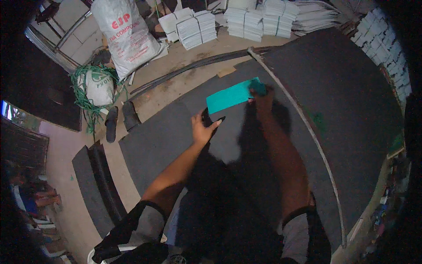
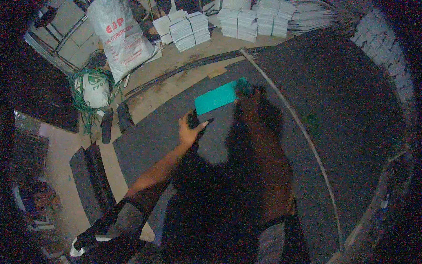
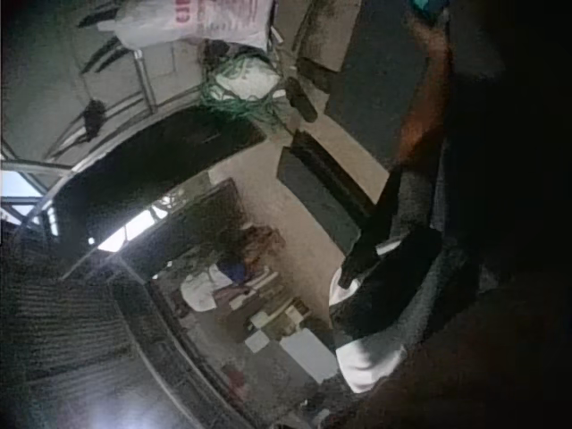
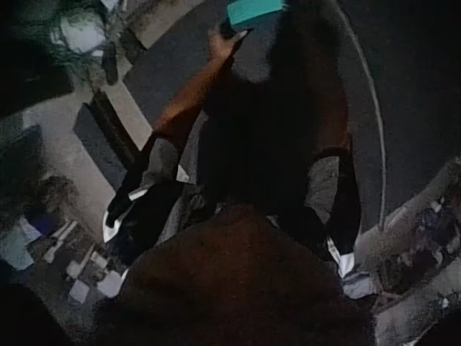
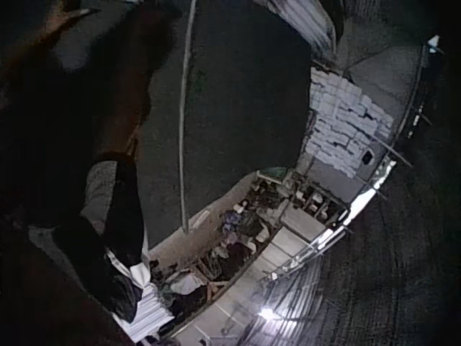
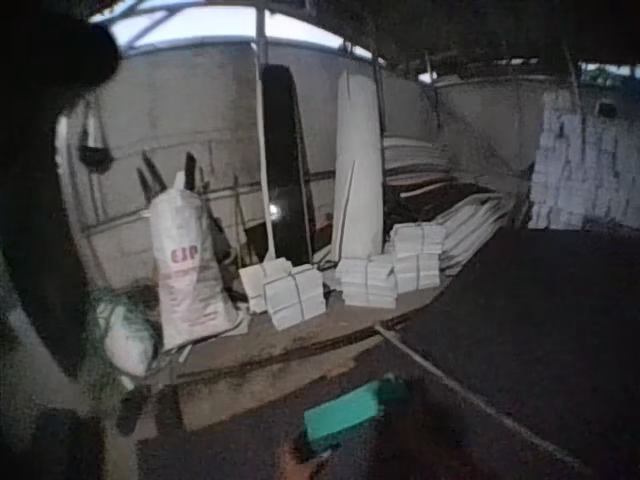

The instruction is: The person uses a utility knife and a metal straightedge to cut a large black sheet and a smaller green sheet on the floor. They measure, score, and snap the materials into smaller rectangular pieces, stacking the cut sections as they work.

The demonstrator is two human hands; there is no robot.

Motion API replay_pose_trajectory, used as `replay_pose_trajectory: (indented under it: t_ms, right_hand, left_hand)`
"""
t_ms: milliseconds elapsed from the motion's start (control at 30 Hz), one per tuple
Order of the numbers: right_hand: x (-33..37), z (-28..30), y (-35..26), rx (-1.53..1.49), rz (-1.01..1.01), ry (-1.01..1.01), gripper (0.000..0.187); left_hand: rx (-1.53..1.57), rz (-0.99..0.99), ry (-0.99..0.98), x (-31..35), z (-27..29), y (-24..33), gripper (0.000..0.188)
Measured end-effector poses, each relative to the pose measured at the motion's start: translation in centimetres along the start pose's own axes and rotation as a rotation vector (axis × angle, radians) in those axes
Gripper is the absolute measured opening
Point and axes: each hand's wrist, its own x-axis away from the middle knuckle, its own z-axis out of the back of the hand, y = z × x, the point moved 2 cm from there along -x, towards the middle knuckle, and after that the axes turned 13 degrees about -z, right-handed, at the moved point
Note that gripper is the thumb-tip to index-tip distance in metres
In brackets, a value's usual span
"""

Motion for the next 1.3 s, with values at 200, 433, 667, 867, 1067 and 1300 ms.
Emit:
replay_pose_trajectory:
  t_ms: [200, 433, 667, 867, 1067, 1300]
  right_hand:
    - [-8.1, 0.4, 8.0, 0.049, 0.078, 0.338, 0.069]
    - [-9.3, -3.7, 2.6, 0.495, -0.239, 0.537, 0.067]
    - [-10.4, -3.7, 3.3, 0.825, -0.589, 0.714, 0.061]
    - [-8.5, -6.4, 0.0, 0.944, -0.428, 0.479, 0.067]
    - [-8.4, -10.4, 4.5, 1.009, -0.194, 0.63, 0.081]
    - [-4.3, -15.8, 9.3, 1.248, -0.131, 0.546, 0.091]
  left_hand:
    - [-0.251, -0.144, 0.016, -0.7, 0.4, -5.1, 0.079]
    - [-0.205, 0.025, 0.3, -6.7, -1.5, -10.1, 0.064]
    - [0.163, 0.254, 0.117, -8.4, -1.5, -17.1, 0.051]
    - [0.187, 0.407, -0.501, -15.7, 3.4, -13.5, 0.056]
    - [0.092, 0.076, -0.955, -17.3, -1.9, -18.0, 0.062]
    - [0.187, -0.129, -1.154, -14.7, -4.0, -25.8, 0.056]
